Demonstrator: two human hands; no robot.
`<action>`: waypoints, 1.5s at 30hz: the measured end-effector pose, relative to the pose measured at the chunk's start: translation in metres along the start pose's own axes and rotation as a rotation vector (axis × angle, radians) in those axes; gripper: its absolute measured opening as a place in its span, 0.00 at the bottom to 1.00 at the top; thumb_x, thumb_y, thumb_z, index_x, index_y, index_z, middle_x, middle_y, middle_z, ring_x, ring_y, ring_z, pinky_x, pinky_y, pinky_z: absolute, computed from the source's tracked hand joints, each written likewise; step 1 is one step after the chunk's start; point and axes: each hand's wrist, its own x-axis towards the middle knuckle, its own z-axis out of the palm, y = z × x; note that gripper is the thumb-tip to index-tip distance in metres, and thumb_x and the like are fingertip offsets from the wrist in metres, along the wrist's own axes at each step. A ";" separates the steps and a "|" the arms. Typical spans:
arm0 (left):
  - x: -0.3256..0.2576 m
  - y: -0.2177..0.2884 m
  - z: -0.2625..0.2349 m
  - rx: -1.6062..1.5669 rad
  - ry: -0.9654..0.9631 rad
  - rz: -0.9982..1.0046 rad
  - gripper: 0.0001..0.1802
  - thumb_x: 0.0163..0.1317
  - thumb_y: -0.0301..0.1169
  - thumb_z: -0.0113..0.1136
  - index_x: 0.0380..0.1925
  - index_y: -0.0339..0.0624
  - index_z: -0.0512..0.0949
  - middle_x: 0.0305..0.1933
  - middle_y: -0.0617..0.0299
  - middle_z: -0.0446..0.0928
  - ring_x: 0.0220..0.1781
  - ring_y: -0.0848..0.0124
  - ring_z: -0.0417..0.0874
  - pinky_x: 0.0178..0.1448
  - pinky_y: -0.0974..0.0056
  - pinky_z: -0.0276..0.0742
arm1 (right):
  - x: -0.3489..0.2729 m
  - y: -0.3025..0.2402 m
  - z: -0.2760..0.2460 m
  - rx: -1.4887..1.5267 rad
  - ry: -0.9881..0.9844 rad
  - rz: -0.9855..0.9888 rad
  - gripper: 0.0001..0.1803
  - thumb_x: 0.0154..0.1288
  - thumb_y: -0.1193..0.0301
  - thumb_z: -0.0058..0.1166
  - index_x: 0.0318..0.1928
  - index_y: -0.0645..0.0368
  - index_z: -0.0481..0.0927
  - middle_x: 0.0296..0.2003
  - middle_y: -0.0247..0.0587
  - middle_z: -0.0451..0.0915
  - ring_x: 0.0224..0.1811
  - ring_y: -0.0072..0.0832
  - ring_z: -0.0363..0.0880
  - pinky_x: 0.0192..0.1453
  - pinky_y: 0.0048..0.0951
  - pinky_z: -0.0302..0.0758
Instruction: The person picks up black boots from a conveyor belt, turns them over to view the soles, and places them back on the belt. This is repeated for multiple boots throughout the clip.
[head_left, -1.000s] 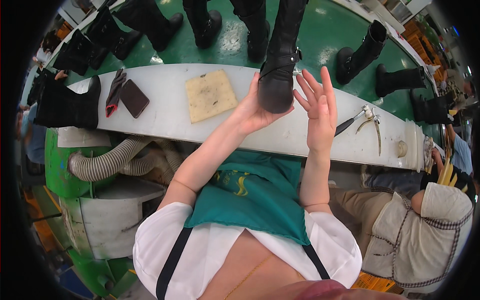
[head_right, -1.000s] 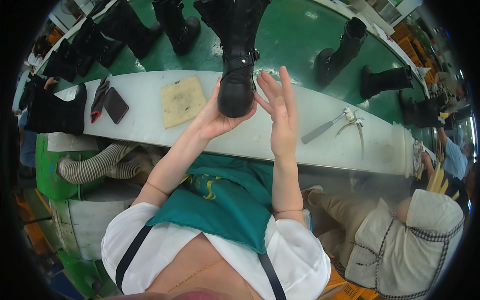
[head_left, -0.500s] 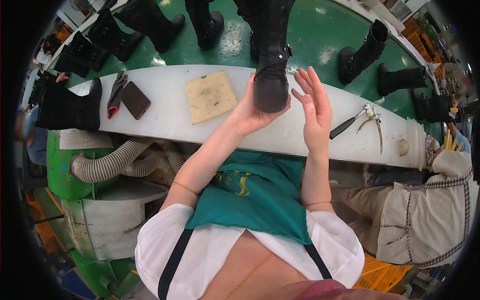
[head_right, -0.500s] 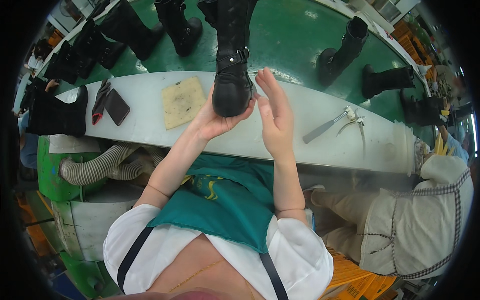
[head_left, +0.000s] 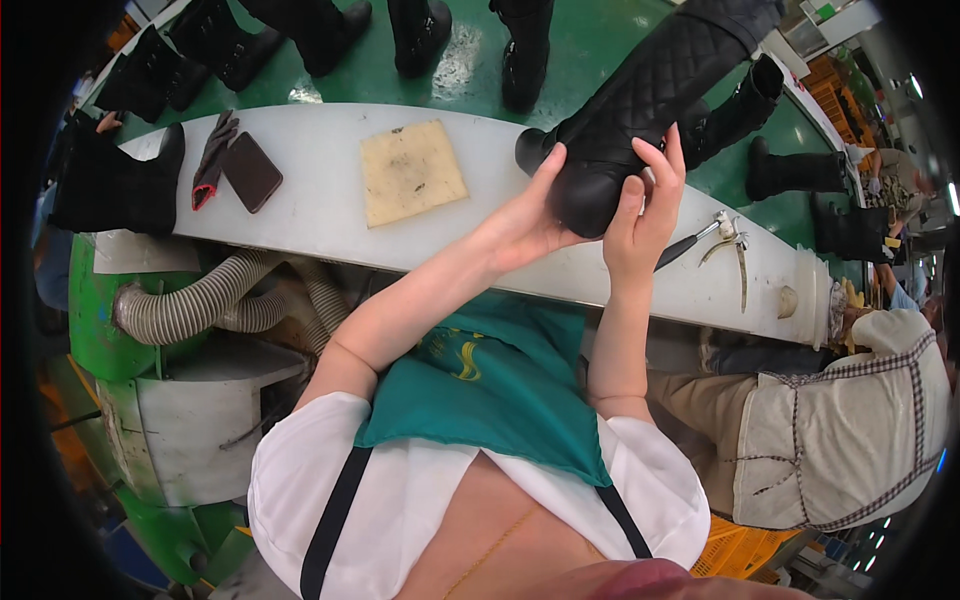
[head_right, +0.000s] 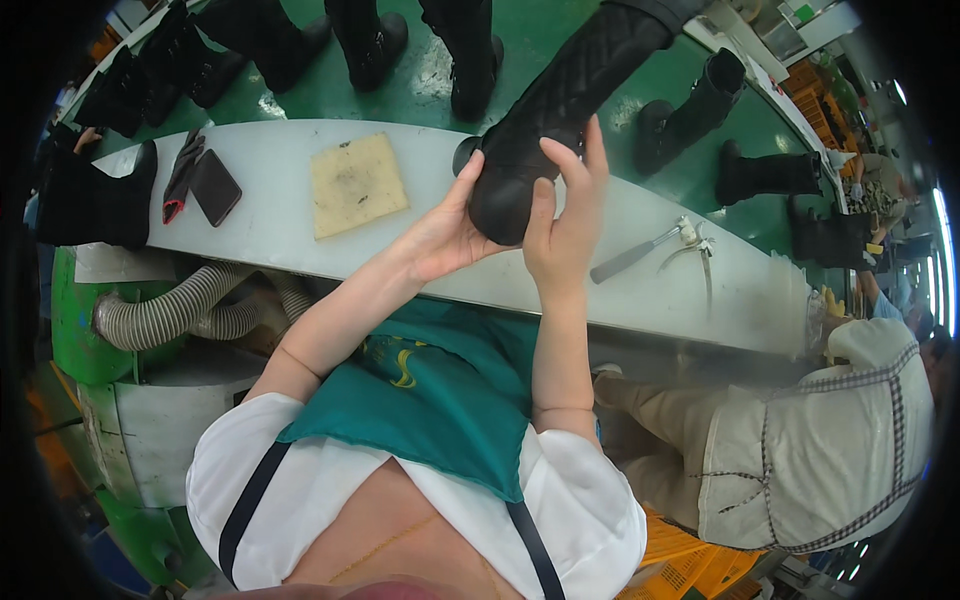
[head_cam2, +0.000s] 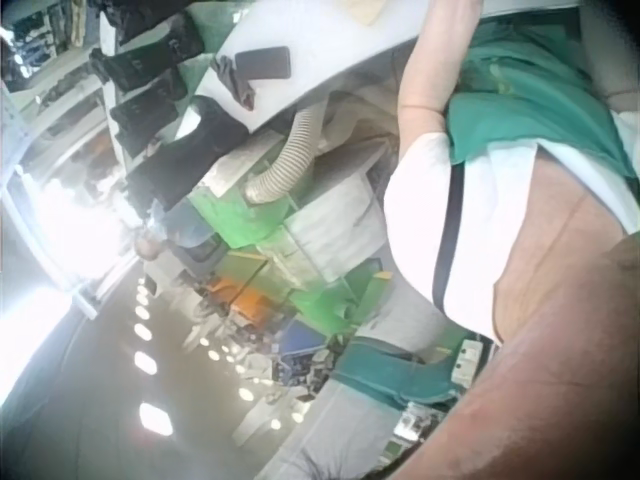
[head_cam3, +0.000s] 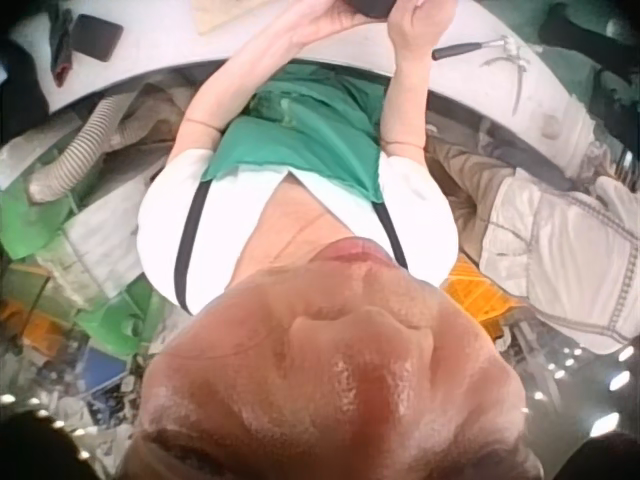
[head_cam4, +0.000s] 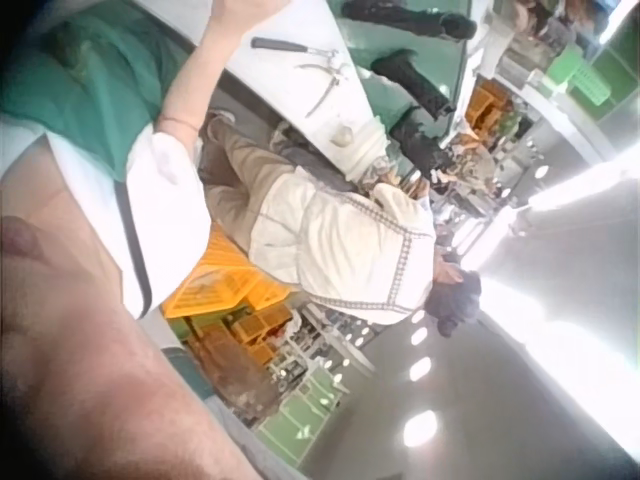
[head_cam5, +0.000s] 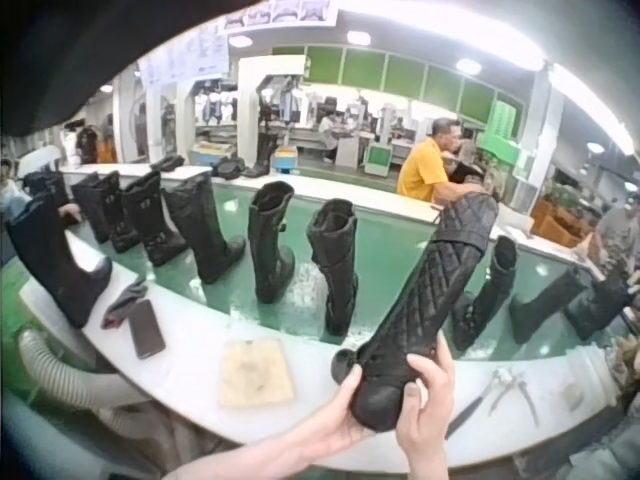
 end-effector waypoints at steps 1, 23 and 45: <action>0.001 -0.002 0.001 0.036 -0.018 0.003 0.38 0.69 0.59 0.30 0.67 0.43 0.54 0.65 0.56 0.63 0.66 0.66 0.67 0.67 0.57 0.70 | 0.000 0.001 0.000 0.043 0.022 0.035 0.14 0.71 0.71 0.41 0.53 0.62 0.70 0.64 0.59 0.61 0.65 0.35 0.63 0.52 0.24 0.66; -0.003 -0.017 -0.013 0.048 0.047 -0.043 0.38 0.63 0.50 0.56 0.66 0.45 0.55 0.64 0.56 0.62 0.64 0.66 0.68 0.63 0.54 0.73 | -0.005 0.004 -0.012 0.573 0.133 0.533 0.35 0.71 0.57 0.44 0.68 0.64 0.51 0.66 0.50 0.59 0.67 0.38 0.62 0.66 0.37 0.63; -0.005 0.001 -0.084 0.815 0.169 0.218 0.28 0.70 0.41 0.46 0.68 0.47 0.58 0.66 0.54 0.62 0.60 0.66 0.72 0.60 0.59 0.73 | 0.039 0.255 0.000 0.028 0.160 0.645 0.32 0.64 0.61 0.56 0.58 0.75 0.66 0.56 0.57 0.72 0.59 0.42 0.70 0.63 0.34 0.63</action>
